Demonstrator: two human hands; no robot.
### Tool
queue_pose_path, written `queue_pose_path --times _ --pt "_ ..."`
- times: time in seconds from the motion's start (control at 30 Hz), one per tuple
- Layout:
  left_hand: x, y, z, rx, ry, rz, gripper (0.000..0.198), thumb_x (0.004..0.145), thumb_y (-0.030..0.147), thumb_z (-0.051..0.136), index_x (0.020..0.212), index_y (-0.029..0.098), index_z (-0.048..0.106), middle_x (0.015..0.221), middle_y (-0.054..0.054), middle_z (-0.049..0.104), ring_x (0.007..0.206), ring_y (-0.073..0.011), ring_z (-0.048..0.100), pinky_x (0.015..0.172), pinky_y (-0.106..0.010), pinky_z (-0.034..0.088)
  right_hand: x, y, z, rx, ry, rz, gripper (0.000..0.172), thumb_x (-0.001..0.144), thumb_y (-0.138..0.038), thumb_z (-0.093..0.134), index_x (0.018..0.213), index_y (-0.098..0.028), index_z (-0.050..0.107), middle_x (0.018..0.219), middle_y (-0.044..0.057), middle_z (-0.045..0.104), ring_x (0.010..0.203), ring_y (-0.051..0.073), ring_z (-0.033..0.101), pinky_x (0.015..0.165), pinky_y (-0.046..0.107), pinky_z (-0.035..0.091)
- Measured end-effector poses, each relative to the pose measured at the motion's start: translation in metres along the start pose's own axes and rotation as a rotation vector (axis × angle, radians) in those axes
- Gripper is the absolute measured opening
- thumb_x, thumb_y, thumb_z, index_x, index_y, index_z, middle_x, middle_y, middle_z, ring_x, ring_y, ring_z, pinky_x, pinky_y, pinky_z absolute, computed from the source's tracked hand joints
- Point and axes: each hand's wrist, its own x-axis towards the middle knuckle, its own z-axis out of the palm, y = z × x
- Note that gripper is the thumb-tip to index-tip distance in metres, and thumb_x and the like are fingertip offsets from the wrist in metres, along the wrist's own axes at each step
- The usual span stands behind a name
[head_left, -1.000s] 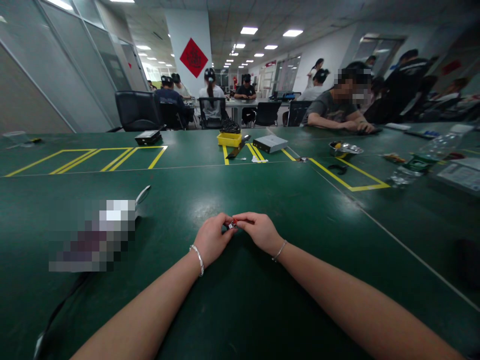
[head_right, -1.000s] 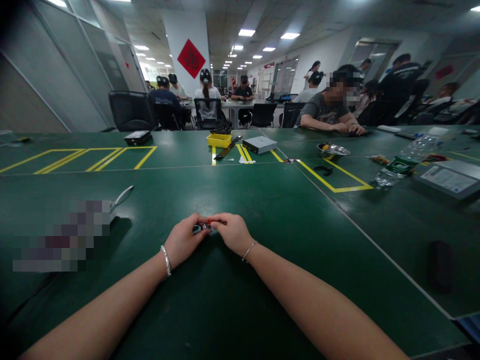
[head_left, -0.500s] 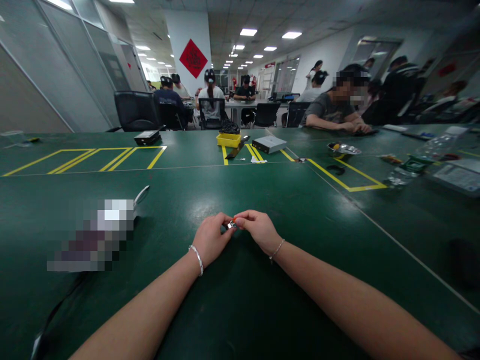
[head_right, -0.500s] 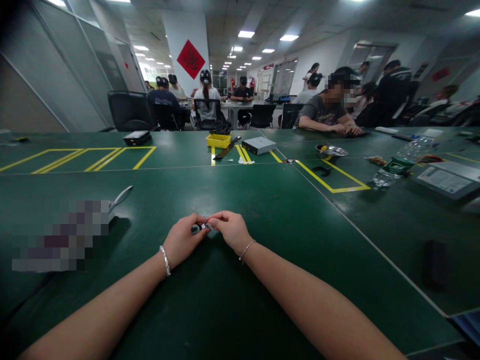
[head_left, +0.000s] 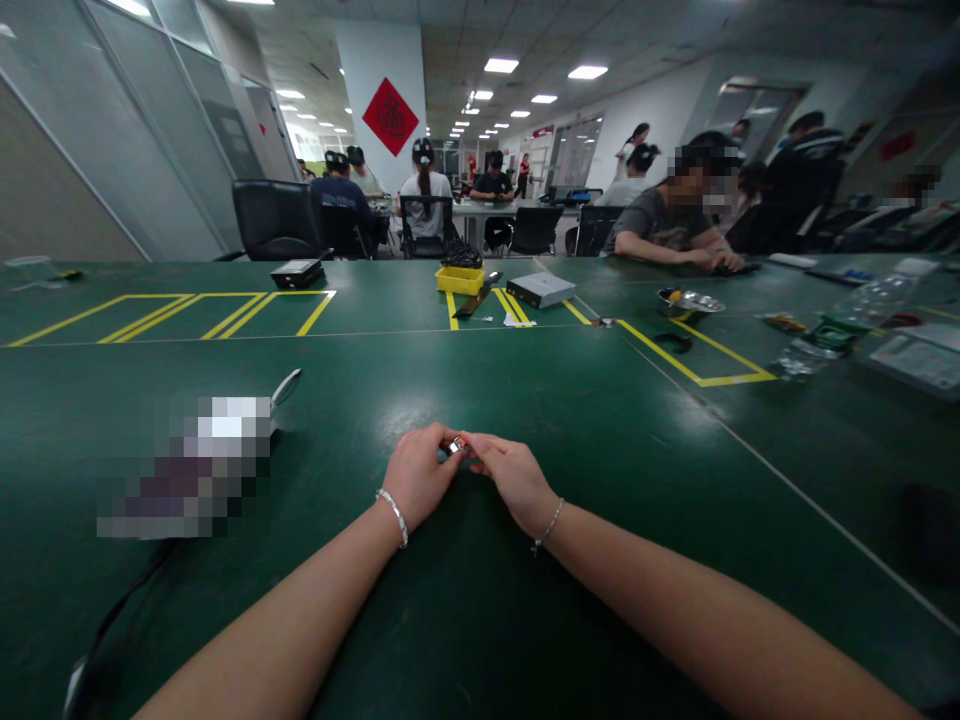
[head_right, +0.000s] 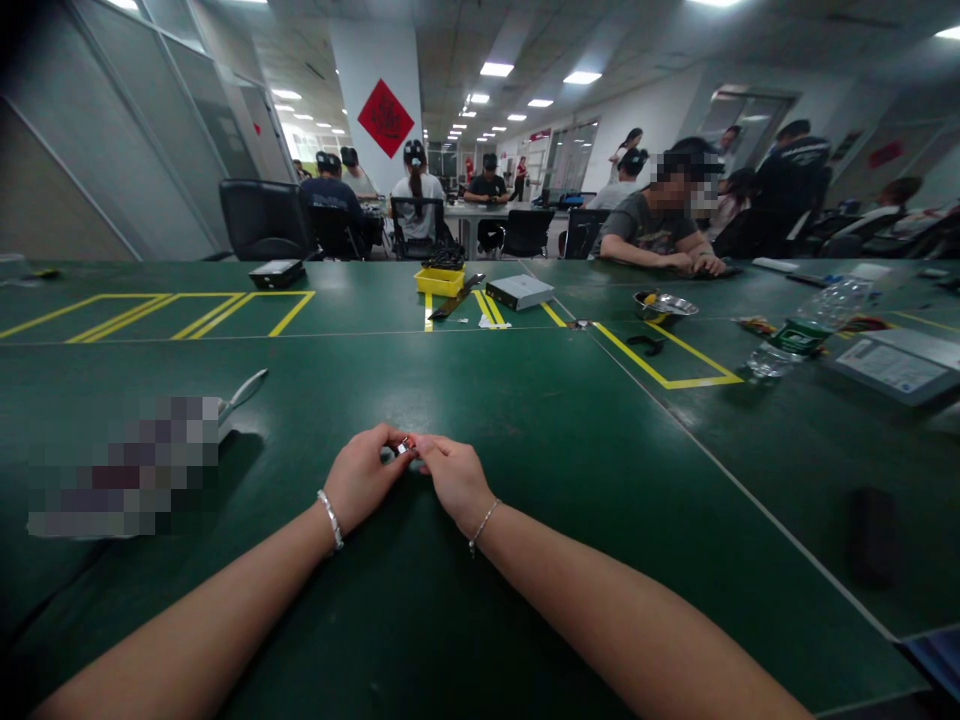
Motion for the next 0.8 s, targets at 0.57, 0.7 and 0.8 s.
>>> queue_pose_path --times 0.57,0.7,0.8 --pt "-0.0001 0.0017 -0.0009 0.052 0.011 0.039 0.01 0.073 0.026 0.056 0.076 0.017 0.057 0.074 -0.002 0.063 0.075 -0.0176 0.057 0.074 -0.032 0.042 0.0019 -0.0083 -0.0042 0.184 -0.048 0.192 0.025 0.063 -0.031 0.065 0.081 -0.013 0.069 0.086 0.009 0.064 0.073 0.011 0.055 0.065 0.025 0.043" --pt "0.0002 0.0026 -0.002 0.061 0.011 0.038 0.009 0.073 0.026 0.056 0.076 0.017 0.057 0.073 -0.002 0.063 0.073 -0.0174 0.057 0.074 -0.033 0.042 0.0018 -0.0081 -0.0035 0.197 -0.041 0.207 0.024 0.063 -0.03 0.064 0.079 -0.013 0.069 0.083 0.008 0.064 0.07 0.011 0.054 0.063 0.024 0.043" --pt "0.0002 0.0024 -0.0025 0.07 0.009 0.022 0.008 0.073 0.026 0.055 0.075 0.018 0.057 0.073 -0.002 0.063 0.074 -0.0178 0.057 0.075 -0.033 0.042 0.0014 -0.0068 -0.0031 0.172 -0.045 0.186 0.026 0.063 -0.031 0.064 0.08 -0.012 0.069 0.083 0.008 0.064 0.072 0.011 0.054 0.064 0.025 0.043"
